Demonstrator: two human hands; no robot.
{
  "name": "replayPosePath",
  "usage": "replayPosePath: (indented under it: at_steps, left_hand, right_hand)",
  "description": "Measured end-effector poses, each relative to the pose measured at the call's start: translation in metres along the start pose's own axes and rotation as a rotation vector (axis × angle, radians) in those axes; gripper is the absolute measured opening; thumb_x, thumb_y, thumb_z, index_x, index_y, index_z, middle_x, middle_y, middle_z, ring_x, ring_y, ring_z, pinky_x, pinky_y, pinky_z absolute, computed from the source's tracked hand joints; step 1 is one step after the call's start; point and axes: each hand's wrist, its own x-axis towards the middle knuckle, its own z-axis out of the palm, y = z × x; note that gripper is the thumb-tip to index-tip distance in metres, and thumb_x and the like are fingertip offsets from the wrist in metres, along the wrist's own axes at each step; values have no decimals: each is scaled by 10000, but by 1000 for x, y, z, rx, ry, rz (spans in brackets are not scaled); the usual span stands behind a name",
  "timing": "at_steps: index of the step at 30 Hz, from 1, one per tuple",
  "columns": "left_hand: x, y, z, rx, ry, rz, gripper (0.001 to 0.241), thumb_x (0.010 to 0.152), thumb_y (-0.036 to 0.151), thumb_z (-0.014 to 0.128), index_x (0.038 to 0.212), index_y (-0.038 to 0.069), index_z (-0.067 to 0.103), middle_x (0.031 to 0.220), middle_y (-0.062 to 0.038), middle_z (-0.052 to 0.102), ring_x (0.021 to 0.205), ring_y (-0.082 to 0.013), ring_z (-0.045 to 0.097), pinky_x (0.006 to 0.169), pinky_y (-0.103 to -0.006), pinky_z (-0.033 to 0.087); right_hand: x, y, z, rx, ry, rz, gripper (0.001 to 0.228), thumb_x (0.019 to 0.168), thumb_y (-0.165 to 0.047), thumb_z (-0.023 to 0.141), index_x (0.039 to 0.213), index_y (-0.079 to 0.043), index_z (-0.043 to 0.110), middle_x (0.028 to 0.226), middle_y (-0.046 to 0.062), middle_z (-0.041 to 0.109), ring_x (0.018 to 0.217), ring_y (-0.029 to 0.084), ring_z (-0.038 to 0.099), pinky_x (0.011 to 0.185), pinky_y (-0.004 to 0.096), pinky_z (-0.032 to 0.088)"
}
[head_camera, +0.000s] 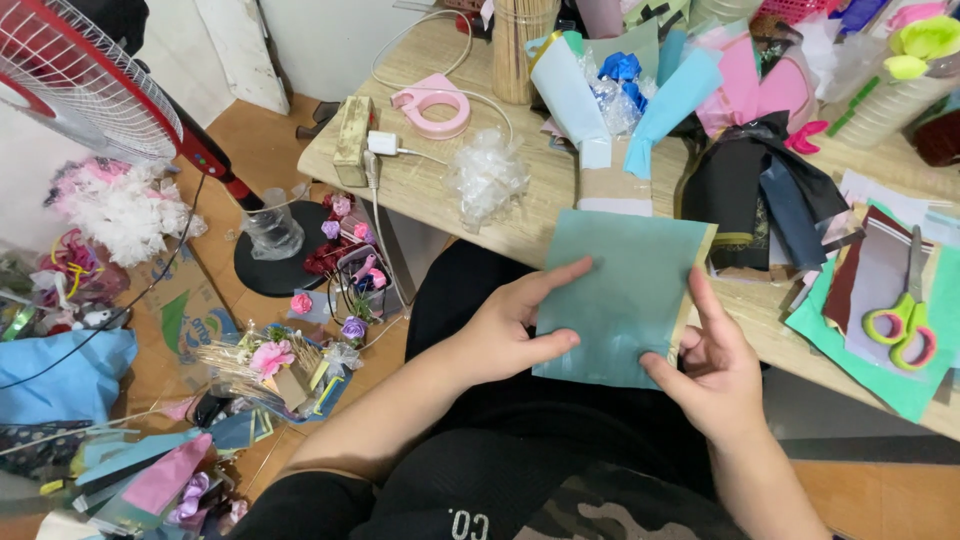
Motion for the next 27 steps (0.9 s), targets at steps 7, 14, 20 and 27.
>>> replayPosePath:
  at_steps: [7,14,20,27]
  left_hand:
    - [0,-6,-5,23,11,47,761,872,37,791,1548,33,440,1426,-169,560,1238,-268,630,952,-378,601]
    - [-4,0,-4,92,10,71,778,868,79,818,1546,32,441,1390,-173,570,1217,-268,648,926,-379,615]
    - [-3,19,-8,432,-79,-58,728,946,406,680,1574,182,388,1328,-74,617,953,-138,557,751,-237,508]
    - [0,13,-9,508,-84,15,742,962,479,636,1573,138,388,1241,-48,647,902,-138,522,724,-255,487]
  right_hand:
    - [-12,30,-43,-70,195,56,652,813,124,681,1444,89,521,1345,167,654,941,193,722,809,305,618]
    - [-18,28,-42,-201,269,132,150,939,34,665,1062,5,745,807,71,700,759,80,592,761,260,523]
    - [-26,28,-54,-81,167,130,219,1012,-157,636,1145,5,699,1083,109,739,989,182,705,941,295,573]
    - [-18,1,-33,-380,144,168,54,932,4,706,964,-38,722,873,40,726,791,96,650,756,228,533]
